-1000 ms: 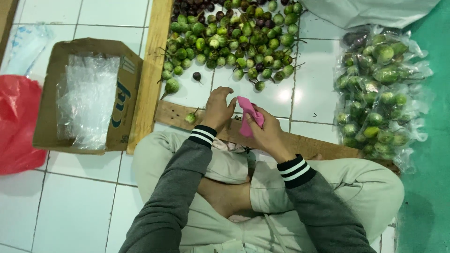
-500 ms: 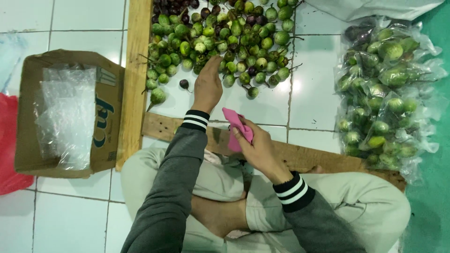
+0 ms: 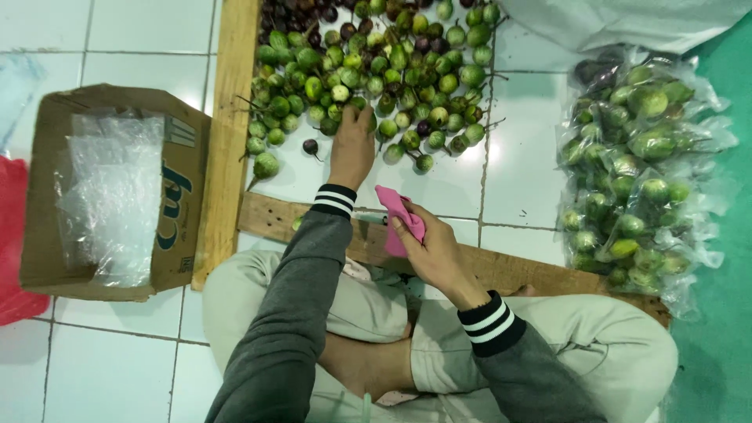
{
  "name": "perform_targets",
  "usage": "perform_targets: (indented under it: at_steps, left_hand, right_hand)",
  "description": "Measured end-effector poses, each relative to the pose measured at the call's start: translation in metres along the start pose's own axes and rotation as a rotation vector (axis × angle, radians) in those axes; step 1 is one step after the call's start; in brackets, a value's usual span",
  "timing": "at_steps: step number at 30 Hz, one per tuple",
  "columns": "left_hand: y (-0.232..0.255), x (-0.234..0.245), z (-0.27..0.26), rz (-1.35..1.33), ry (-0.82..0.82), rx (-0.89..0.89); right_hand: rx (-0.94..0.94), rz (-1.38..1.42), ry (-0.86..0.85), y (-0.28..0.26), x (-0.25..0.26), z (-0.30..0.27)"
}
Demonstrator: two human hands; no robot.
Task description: Cleaning small green eggplants with a cloth and placing them into plastic bags
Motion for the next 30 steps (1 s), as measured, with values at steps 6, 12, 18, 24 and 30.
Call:
perform_targets:
  at_steps: [6,12,18,24,30]
  left_hand:
    - [-0.001,0.026,-0.021,-0.56,0.022,0.098]
    - [0.017,0.03,-0.048,-1.277,0.101,0.179]
    - [0.07,0.008,-0.106,-1.285,0.048,0.218]
    - [0.087,0.041,-0.159,-1.854,-0.004,0.53]
    - [0.103,0.055,-0.16,-2.287,-0.151,0.543]
  right_hand:
    - [0.11,-0.002,0.037,0.025,-0.006,0.004]
    - [0.34,0.072,0.304,-0.039,0.025,-0.023]
    - [0.745,-0.244,0.258,-0.016,0.006,-0.019]
    - [0.768,-0.203,0.267,0.001,-0.003,-0.016]
    - [0.633,0.057,0.271,0.01,0.005,-0.009]
Point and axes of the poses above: each hand's wrist, its own z-axis towards the middle knuckle, its own x-axis out of the back of the hand, y = z × x, the point moved 6 cm from there along z, towards the middle knuckle, and after that the axes turned 1 degree about z, right-handed, at the moved point
